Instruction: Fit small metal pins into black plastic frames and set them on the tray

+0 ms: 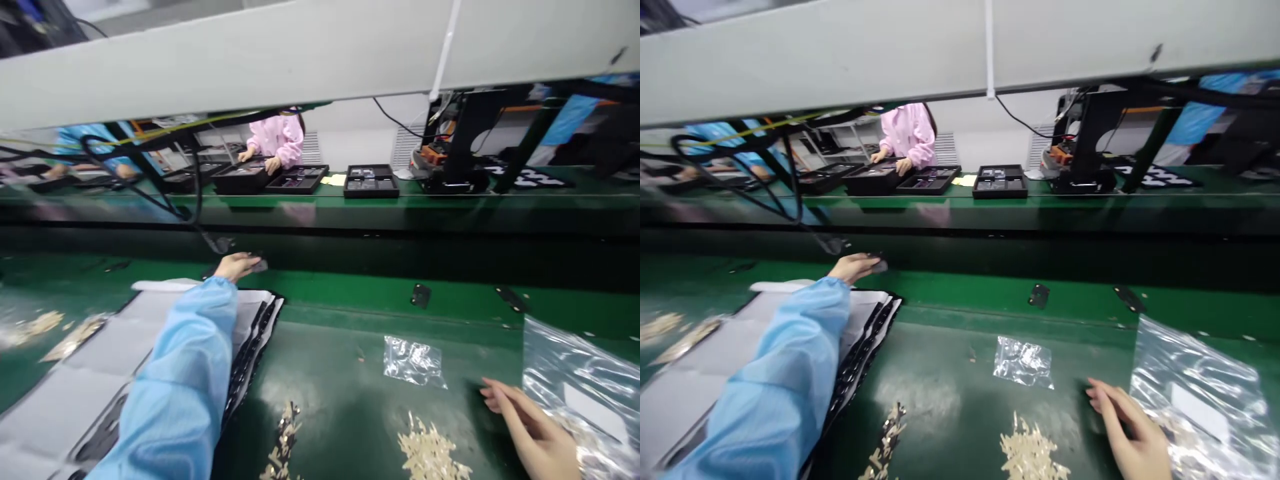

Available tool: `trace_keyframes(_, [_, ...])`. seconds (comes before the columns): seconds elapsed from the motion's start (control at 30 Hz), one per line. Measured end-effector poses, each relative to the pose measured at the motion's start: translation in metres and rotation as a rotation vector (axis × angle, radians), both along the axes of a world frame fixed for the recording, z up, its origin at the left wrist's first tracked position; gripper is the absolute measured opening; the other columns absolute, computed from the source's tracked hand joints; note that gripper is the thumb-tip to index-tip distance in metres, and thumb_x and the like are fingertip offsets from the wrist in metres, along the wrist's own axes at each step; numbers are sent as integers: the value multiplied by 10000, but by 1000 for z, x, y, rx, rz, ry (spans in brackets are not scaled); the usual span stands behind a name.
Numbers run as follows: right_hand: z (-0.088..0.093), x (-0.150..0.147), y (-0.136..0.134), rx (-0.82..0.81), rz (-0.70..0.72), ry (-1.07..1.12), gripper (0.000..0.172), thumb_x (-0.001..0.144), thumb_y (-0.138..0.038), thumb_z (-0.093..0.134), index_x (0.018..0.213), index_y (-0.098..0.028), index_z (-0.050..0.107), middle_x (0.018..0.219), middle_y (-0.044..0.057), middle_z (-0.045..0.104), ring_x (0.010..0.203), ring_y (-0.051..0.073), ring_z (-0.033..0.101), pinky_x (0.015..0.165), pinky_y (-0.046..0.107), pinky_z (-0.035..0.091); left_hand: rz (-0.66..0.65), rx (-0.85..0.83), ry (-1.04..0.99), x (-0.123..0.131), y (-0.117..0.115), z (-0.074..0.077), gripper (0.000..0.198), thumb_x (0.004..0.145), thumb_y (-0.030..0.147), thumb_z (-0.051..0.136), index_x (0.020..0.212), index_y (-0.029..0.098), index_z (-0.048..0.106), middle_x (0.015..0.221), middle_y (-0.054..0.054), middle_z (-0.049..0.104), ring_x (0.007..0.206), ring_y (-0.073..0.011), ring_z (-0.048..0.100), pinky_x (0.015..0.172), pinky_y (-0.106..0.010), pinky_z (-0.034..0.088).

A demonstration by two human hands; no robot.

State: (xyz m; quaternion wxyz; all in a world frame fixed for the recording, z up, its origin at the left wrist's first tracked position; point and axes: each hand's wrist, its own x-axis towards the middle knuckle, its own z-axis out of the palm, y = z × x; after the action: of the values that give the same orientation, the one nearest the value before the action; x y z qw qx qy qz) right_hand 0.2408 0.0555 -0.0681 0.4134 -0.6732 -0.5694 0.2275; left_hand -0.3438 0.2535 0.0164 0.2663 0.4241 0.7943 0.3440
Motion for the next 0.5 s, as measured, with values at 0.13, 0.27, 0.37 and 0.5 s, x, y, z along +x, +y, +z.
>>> trace_keyframes(0.13, [-6,5,2,-77,-36,-11,397,732,-543,563,970,-242,667,939,57,710,885,322,663,953,498,459,-138,27,-284,20,4,7,265,699,264,708,908,117,636,920,-112,709,840,-189,680,803,-301,530])
trace_keyframes(0.27, [-5,3,3,-104,-42,11,391,725,-567,552,953,-268,658,931,58,706,872,333,664,943,527,458,-226,6,-415,37,5,6,219,750,245,671,917,106,644,983,-139,693,874,-202,671,817,-313,525])
trace_keyframes(0.37, [0,0,3,-96,-35,12,384,731,-560,547,953,-265,655,912,60,708,816,319,680,884,501,511,-256,-25,-400,53,6,-5,204,802,217,624,960,90,623,1011,-138,667,905,-192,649,823,-316,515])
trace_keyframes(0.5, [2,-1,2,19,-7,-1,341,725,-516,582,912,-250,685,851,51,720,746,300,692,763,427,583,-217,-75,-255,73,12,-28,295,868,284,538,1119,130,544,1109,-91,584,939,-193,597,790,-388,512])
